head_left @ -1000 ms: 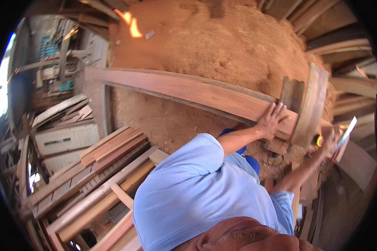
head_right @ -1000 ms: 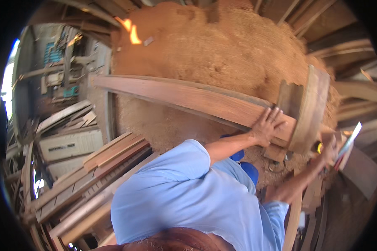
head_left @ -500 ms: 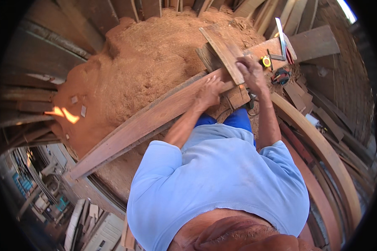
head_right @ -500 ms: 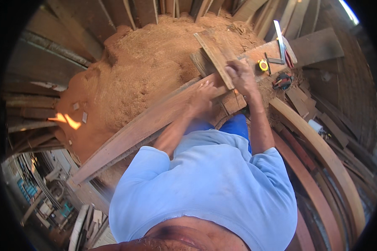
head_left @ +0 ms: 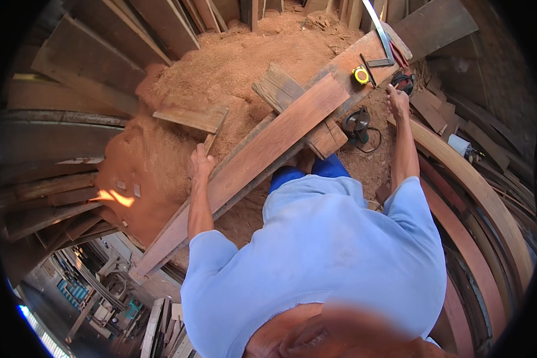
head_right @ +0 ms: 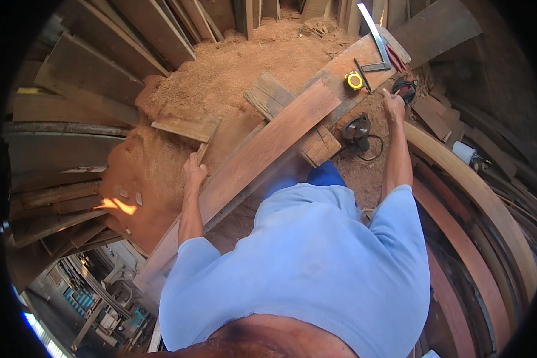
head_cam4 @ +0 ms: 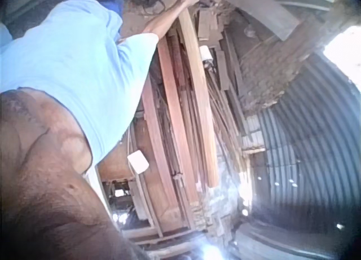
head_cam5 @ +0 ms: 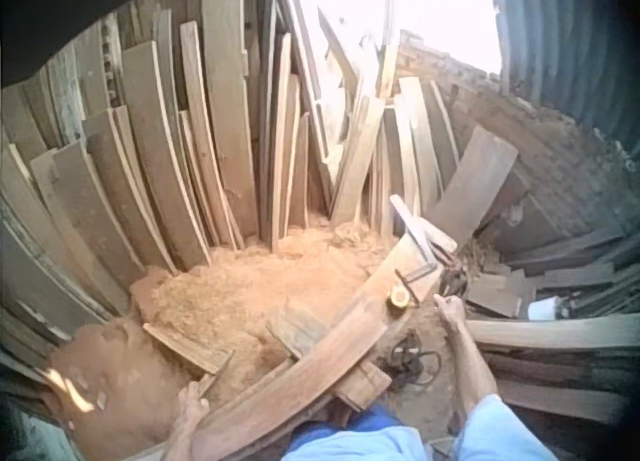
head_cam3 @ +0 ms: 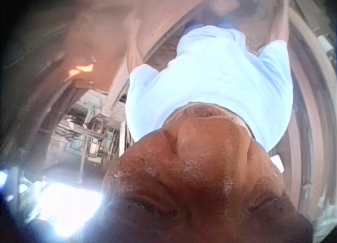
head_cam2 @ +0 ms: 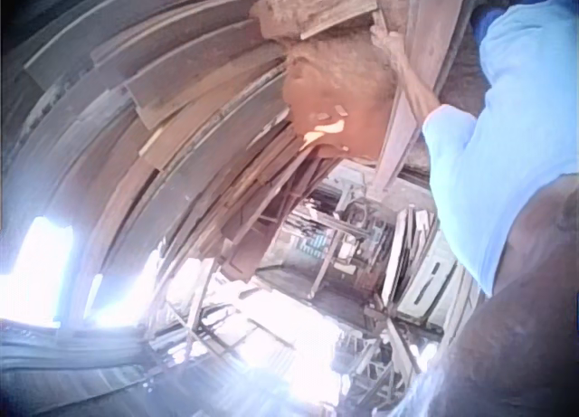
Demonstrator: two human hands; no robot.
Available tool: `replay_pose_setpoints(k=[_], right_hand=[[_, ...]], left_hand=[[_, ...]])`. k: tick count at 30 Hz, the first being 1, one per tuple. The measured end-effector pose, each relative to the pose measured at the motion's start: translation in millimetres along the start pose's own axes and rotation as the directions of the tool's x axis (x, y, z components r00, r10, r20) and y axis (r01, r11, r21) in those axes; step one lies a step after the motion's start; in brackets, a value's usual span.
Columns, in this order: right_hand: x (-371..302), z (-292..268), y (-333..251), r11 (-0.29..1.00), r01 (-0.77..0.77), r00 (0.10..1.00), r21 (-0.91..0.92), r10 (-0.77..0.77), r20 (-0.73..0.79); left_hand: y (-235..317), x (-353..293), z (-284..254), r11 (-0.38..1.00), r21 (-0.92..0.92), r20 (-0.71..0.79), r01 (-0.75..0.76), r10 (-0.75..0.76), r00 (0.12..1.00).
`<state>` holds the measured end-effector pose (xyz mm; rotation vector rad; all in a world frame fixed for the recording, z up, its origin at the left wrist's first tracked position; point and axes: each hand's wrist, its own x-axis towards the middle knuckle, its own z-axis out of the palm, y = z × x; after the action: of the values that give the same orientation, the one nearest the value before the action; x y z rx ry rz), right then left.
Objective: The person measures a curved wooden plank with a tape measure, marks it with a pencil using a square, and cuts it with a circular saw. The person repeats this process for multiple pieces of wood.
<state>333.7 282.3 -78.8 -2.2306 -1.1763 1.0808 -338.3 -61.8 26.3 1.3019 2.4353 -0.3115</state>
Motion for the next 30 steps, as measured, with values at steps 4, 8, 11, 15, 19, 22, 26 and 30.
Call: replay_pose_setpoints(k=[4, 8, 11, 15, 19, 22, 26, 30], right_hand=[[73.1, 11.6, -2.8, 0.965, 0.067, 0.991, -0.253, -0.093, -0.092], [93.3, 20.0, -34.4, 0.958, -0.094, 0.979, -0.271, 0.04, -0.198], [118.8, 31.9, -52.3, 0.945, -0.169, 0.974, -0.279, 0.116, -0.196], [97.8, 38.7, -100.7, 0.906, -0.268, 0.958, -0.326, 0.214, -0.191], [96.6, 43.3, -105.1, 0.895, -0.265, 0.957, -0.36, 0.198, -0.212], [114.9, 37.6, -87.3, 0.928, -0.222, 0.966, -0.299, 0.169, -0.194], [118.9, 20.1, -82.2, 0.963, -0.148, 0.988, -0.224, 0.154, 0.01], [84.4, 36.8, -104.7, 0.953, -0.18, 0.968, -0.242, 0.128, -0.218]], left_hand=[[-4.5, 10.0, 30.5, 0.989, 0.0, 0.155, 0.148, -0.147, 0.977], [71.5, 22.2, 28.4, 0.978, -0.065, 0.058, 0.201, -0.197, 0.979], [167.5, 44.7, 20.9, 0.976, -0.215, -0.034, 0.04, -0.049, 0.998], [322.4, 58.5, -15.5, 0.851, -0.359, -0.078, -0.384, 0.383, 0.92], [414.9, 100.5, 0.3, 0.715, -0.478, 0.003, -0.511, 0.583, 0.813], [442.8, 125.4, -11.9, 0.727, -0.555, 0.251, -0.404, 0.609, 0.752], [446.0, 138.1, -8.2, 0.747, -0.564, 0.331, -0.351, 0.594, 0.733], [444.1, 140.8, 2.5, 0.763, -0.524, 0.253, -0.379, 0.564, 0.786]])
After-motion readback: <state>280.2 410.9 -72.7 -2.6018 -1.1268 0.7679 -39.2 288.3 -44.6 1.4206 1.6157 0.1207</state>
